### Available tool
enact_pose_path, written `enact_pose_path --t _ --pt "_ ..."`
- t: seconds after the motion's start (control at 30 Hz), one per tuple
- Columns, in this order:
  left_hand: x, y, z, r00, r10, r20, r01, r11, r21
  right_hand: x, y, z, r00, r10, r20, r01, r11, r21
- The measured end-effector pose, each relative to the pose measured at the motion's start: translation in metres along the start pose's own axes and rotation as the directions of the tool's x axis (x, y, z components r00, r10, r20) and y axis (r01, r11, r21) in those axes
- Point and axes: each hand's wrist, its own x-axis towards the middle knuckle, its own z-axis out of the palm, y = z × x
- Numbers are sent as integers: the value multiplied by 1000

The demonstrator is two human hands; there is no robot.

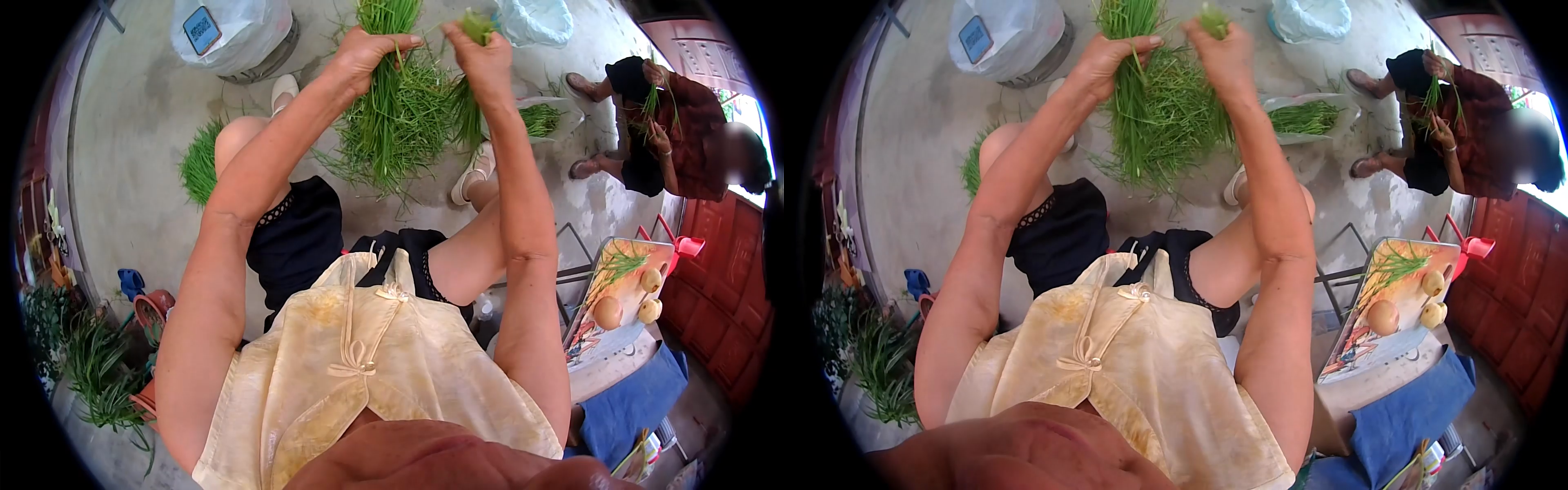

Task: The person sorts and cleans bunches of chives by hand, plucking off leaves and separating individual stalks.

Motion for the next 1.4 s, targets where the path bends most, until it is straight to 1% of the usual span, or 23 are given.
enact_pose_path --t 0.07,0.1,0.17,0.23,0.33,0.37,0.47,0.57,0.67,0.77,0.87,0.97,1.07,1.17,1.27,1.3,1.4 --pt "1 -1 -3 999 -3 35 1 998 56 19 12 -19 995 30 -92 -27 999 27" --pt "0 -1 -3 999 -16 40 14 999 42 22 8 -21 989 46 -138 -40 998 41" --pt "-1 1 -4 998 -42 49 41 999 15 19 1 -25 993 68 -92 -74 996 -59" --pt "-4 5 -1 997 -76 21 76 997 -3 17 -2 -20 996 81 -45 -87 984 -156" --pt "-1 4 -3 990 -141 12 142 987 -80 0 -17 -7 976 166 138 -176 983 61" --pt "0 3 -4 986 -166 15 166 979 -116 -3 -15 -2 969 191 154 -213 967 141" --pt "-1 2 0 990 -136 32 139 985 -102 -6 -11 6 951 202 236 -263 927 268" --pt "-4 3 4 997 -33 69 39 996 -86 -7 -17 8 951 206 230 -258 939 225" --pt "-3 -1 2 998 10 68 -8 999 -33 -7 -13 10 952 210 225 -261 937 232" --pt "-3 3 2 999 -21 43 22 1000 -22 -7 -16 7 940 211 267 -280 926 252" --pt "-6 7 4 998 -45 51 46 999 -11 -9 -22 6 936 189 295 -259 940 220" --pt "-4 6 -1 994 -58 91 60 998 -14 -7 -16 5 940 202 273 -260 946 196" --pt "-5 7 -2 991 -75 107 79 996 -39 -7 -12 4 967 158 202 -190 970 152" --pt "-8 9 -1 993 -55 106 59 998 -32 2 1 -5 998 58 -7 -58 998 33" --pt "-10 9 -2 993 -42 113 44 999 -13 17 12 -21 995 -44 -95 36 996 -83" --pt "-10 9 -2 993 -43 108 45 999 -17 20 11 -28 996 -34 -76 15 971 -237" --pt "-10 10 -1 995 -46 90 49 998 -27 17 13 -30 998 -65 15 63 839 -540"
